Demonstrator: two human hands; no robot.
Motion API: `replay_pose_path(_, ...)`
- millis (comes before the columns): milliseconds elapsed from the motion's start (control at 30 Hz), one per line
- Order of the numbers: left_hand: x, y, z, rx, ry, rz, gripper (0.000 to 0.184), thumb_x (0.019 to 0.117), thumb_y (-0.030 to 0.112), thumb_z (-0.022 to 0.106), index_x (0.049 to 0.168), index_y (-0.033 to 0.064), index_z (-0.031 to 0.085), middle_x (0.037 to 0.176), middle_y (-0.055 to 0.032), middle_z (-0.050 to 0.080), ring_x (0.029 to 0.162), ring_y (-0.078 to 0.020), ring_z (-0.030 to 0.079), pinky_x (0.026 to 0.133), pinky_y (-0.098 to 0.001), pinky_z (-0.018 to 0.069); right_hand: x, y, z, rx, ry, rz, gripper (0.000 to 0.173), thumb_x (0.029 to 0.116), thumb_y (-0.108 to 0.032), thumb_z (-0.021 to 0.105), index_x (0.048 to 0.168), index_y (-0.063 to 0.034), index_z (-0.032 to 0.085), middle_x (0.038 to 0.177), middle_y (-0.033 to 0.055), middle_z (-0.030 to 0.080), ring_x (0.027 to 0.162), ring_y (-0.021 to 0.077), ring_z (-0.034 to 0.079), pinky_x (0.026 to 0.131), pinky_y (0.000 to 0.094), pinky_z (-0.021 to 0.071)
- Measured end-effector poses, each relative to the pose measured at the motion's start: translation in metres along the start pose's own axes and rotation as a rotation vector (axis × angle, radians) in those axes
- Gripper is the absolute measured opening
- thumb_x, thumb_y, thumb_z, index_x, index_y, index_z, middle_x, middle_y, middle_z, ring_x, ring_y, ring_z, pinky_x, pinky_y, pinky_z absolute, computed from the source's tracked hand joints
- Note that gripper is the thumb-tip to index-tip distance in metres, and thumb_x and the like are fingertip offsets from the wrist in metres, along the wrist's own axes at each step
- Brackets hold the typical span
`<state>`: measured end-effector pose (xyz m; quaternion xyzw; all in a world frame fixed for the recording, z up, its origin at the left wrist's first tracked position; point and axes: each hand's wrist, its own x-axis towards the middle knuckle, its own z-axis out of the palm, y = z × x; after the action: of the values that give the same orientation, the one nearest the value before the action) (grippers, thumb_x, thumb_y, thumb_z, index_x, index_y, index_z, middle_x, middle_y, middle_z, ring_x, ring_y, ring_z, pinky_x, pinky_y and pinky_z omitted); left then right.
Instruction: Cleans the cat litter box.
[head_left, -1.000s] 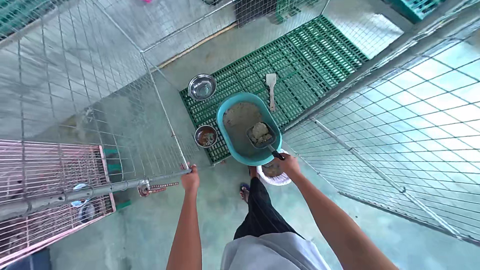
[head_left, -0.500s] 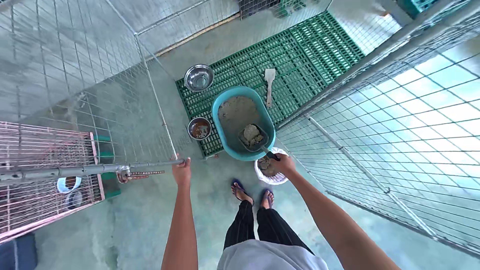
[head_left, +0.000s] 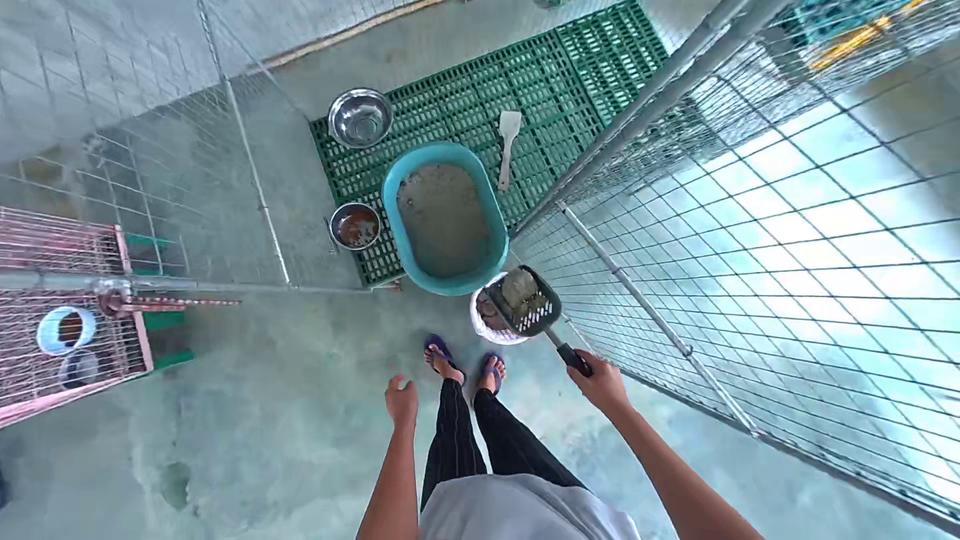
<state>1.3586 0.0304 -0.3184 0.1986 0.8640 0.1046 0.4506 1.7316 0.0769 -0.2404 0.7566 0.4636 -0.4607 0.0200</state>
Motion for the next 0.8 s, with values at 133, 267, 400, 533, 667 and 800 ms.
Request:
replay_pose_path(133,-0.007,-0.014,0.017,0.025,-0.042,-0.021,0.035,0.1025,0.009,0.058,0.135,-0.0042,0.059,0.141,-0.0281,0.056,0.134,-0.0414,0.052,0.112,-0.0554,0.0404,0.017,0.021,0.016,-0.081,-0.082,0.071,0.039,0.1008,-0.018,0.063,0.137,-0.0041,0.065,0.109,0.0274,0.072,0.1,0.0444,0.07,0.092,0.0629,0.052)
replay_pose_path(267,-0.005,-0.007,0.018,0.009,-0.065,-0.021,0.036,0.104,0.01,0.057,0.136,-0.005,0.058,0.143,-0.0269,0.055,0.135,-0.039,0.052,0.113,-0.0534,0.0397,0.061,0.024,0.042,-0.179,-0.219,0.221,0.037,0.1043,-0.025,0.057,0.132,-0.0019,0.065,0.121,0.0279,0.069,0.116,0.0446,0.066,0.099,0.0627,0.0492)
replay_pose_path(400,-0.001,0.006,0.022,-0.012,-0.103,-0.026,0.035,0.1041,0.01,0.056,0.135,-0.006,0.058,0.14,-0.026,0.058,0.134,-0.0371,0.054,0.112,-0.0517,0.0409,0.085,0.034,0.051,-0.183,-0.281,0.407,0.04,0.1045,-0.027,0.056,0.124,0.0058,0.065,0.123,0.028,0.066,0.109,0.0399,0.069,0.095,0.0571,0.0537)
replay_pose_path(533,-0.003,0.025,0.03,-0.13,-0.152,-0.007,0.034,0.1053,0.009,0.054,0.133,-0.0095,0.058,0.136,-0.0286,0.059,0.129,-0.0375,0.056,0.111,-0.0504,0.0419,0.044,0.035,0.023,-0.114,-0.242,0.399,0.036,0.1046,-0.026,0.057,0.122,0.0046,0.067,0.114,0.0278,0.069,0.099,0.0397,0.07,0.09,0.0569,0.0547)
replay_pose_path(667,0.004,0.068,0.033,-0.381,-0.173,-0.053,0.034,0.1078,0.008,0.048,0.135,-0.0105,0.056,0.138,-0.03,0.056,0.126,-0.0373,0.057,0.106,-0.0481,0.0451,-0.015,0.002,-0.009,0.038,-0.167,0.331,0.031,0.1037,-0.023,0.061,0.12,0.0034,0.068,0.091,0.0205,0.07,0.07,0.0287,0.068,0.07,0.0474,0.0576)
replay_pose_path(800,0.029,0.11,0.035,-0.566,-0.203,-0.141,0.04,0.112,0.018,0.04,0.143,-0.0054,0.048,0.138,-0.0275,0.056,0.123,-0.0336,0.057,0.101,-0.0469,0.0468,-0.038,-0.059,-0.023,0.26,-0.138,0.16,0.028,0.0969,-0.005,0.064,0.123,0.0047,0.064,0.084,0.0147,0.068,0.057,0.0191,0.063,0.058,0.0375,0.0567)
